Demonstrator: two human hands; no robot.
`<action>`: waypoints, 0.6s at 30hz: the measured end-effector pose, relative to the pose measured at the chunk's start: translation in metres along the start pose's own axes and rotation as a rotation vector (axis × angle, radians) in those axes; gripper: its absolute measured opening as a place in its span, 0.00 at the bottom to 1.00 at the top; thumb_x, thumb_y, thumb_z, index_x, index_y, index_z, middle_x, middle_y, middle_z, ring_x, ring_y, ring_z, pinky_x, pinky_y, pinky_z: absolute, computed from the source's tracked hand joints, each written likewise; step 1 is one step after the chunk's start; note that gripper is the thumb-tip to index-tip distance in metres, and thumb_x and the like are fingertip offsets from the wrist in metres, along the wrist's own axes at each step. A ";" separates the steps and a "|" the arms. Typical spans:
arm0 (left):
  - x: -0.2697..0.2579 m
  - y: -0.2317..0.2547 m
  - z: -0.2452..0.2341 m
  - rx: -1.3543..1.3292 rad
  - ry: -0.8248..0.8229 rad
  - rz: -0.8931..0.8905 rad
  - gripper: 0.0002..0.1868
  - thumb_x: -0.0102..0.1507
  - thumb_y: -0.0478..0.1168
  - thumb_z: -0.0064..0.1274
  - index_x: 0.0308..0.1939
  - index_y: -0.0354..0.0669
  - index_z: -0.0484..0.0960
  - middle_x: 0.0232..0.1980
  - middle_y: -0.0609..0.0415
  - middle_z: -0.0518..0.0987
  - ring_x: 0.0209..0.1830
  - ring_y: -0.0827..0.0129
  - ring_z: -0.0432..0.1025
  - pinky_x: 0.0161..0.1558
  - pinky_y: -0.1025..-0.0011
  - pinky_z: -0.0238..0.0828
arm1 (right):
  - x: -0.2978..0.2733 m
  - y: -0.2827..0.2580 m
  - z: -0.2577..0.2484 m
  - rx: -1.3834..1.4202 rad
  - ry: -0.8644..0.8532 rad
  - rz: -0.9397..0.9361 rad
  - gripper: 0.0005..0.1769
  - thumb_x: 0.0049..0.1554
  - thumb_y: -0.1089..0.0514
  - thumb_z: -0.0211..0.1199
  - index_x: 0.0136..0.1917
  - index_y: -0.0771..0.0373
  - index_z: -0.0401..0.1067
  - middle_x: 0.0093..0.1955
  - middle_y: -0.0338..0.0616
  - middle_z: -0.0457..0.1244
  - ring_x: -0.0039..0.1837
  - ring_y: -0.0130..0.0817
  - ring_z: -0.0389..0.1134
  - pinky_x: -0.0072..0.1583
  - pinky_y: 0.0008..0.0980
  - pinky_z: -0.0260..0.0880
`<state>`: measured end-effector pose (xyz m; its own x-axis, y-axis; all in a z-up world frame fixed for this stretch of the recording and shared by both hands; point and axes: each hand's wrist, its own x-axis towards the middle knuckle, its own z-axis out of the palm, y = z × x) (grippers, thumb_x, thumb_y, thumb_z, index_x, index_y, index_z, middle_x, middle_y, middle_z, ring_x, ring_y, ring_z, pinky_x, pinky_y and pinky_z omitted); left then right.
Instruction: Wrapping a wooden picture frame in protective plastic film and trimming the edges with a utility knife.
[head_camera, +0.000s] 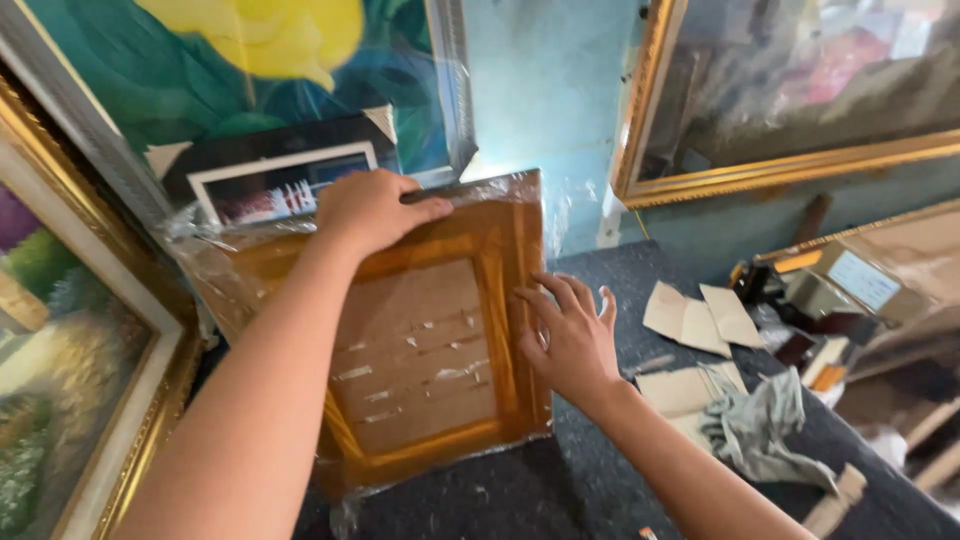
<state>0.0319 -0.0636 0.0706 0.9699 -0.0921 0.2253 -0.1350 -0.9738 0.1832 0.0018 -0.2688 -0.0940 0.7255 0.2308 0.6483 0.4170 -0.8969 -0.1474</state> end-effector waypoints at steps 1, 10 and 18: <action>0.000 0.000 0.002 0.009 0.026 -0.007 0.21 0.52 0.63 0.41 0.39 0.61 0.81 0.43 0.51 0.77 0.49 0.50 0.68 0.49 0.61 0.62 | -0.015 0.013 0.007 0.004 -0.132 0.109 0.22 0.47 0.47 0.51 0.57 0.42 0.62 0.58 0.31 0.54 0.63 0.36 0.53 0.59 0.57 0.45; 0.028 -0.024 0.019 0.162 0.136 0.119 0.40 0.55 0.74 0.36 0.53 0.47 0.74 0.52 0.43 0.72 0.49 0.44 0.66 0.34 0.54 0.64 | -0.157 0.066 0.006 -0.044 -0.892 0.734 0.13 0.45 0.39 0.54 0.41 0.44 0.67 0.42 0.35 0.65 0.48 0.37 0.65 0.46 0.37 0.62; 0.066 -0.056 0.041 0.289 0.193 0.145 0.42 0.58 0.79 0.33 0.53 0.51 0.77 0.46 0.42 0.77 0.45 0.44 0.70 0.31 0.57 0.63 | -0.227 0.066 0.015 -0.032 -1.003 0.883 0.16 0.45 0.39 0.59 0.40 0.49 0.63 0.44 0.38 0.63 0.49 0.41 0.64 0.46 0.39 0.62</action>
<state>0.1120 -0.0242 0.0358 0.8853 -0.2190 0.4102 -0.1785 -0.9746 -0.1350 -0.1276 -0.3744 -0.2621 0.8352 -0.2647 -0.4821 -0.4007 -0.8933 -0.2036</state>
